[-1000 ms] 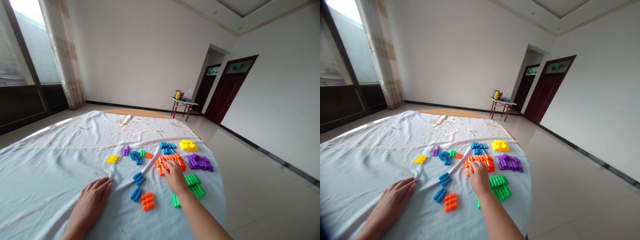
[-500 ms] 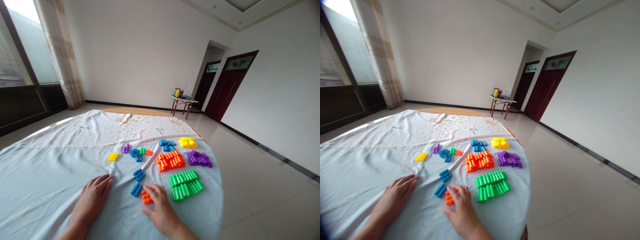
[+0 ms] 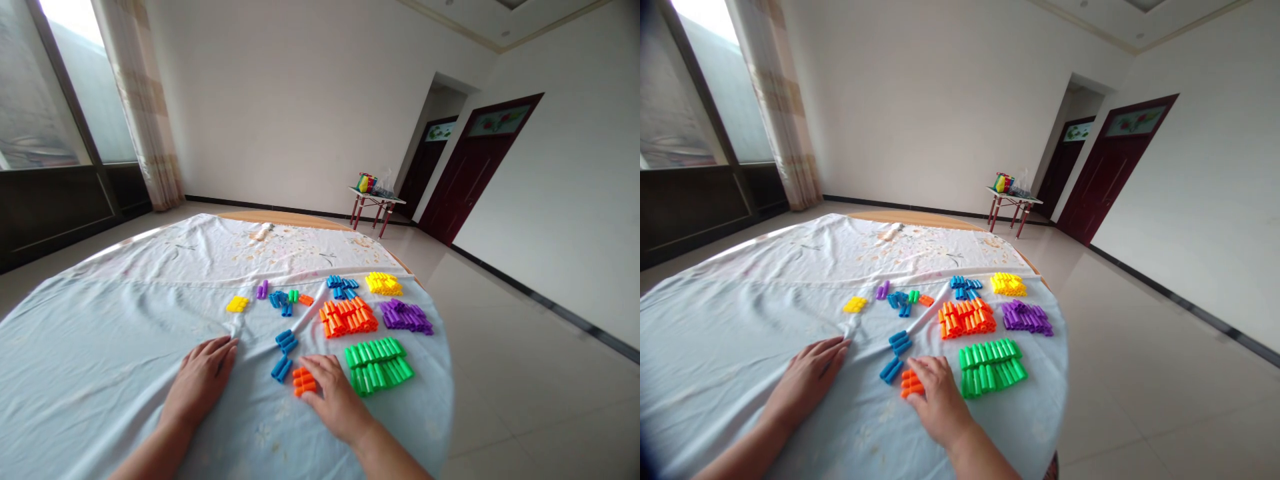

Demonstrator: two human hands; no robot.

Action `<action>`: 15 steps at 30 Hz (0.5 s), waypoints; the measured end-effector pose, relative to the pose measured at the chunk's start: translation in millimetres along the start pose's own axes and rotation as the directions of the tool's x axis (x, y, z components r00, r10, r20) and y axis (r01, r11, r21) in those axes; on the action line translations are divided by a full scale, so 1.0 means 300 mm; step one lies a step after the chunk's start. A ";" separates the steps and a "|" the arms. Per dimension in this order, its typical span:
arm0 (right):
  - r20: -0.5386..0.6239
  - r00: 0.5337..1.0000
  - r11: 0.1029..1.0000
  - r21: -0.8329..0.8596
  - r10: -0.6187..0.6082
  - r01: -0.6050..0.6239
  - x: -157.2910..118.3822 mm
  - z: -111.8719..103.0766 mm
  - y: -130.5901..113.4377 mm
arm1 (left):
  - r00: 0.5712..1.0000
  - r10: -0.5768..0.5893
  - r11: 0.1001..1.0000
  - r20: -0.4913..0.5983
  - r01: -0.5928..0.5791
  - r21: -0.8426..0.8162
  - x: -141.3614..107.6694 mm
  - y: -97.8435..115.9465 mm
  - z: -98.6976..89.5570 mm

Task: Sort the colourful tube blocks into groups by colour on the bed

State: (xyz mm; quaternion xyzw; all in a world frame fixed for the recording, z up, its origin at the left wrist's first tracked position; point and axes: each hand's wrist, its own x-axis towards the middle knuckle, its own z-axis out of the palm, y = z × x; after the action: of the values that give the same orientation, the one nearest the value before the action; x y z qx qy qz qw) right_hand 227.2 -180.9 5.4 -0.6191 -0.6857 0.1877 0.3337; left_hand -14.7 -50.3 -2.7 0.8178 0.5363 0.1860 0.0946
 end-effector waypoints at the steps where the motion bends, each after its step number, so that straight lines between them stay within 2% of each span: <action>1: 0.009 1.000 1.000 -0.020 0.011 -0.010 0.003 -0.002 -0.002 | 1.000 -0.003 1.000 0.002 0.003 0.001 0.001 -0.003 0.002; 9: -0.025 0.993 0.956 -0.270 0.112 -0.115 0.017 0.007 -0.024 | 1.000 0.015 1.000 0.001 -0.015 -0.011 -0.002 -0.016 0.009; 12: -0.019 0.993 0.947 -0.300 0.114 -0.114 0.037 -0.008 -0.039 | 1.000 -0.001 1.000 -0.002 0.001 -0.021 -0.003 -0.014 0.007; 15: -0.041 0.997 0.950 -0.303 0.060 -0.070 0.106 -0.040 -0.053 | 1.000 -0.008 1.000 -0.005 0.008 -0.026 0.000 -0.017 0.012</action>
State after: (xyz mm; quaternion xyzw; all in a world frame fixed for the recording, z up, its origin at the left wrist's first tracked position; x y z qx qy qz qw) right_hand 223.7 -154.5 31.8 -0.6883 -0.6803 0.0810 0.2387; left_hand -17.5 -48.3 -7.7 0.8138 0.5374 0.1948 0.1047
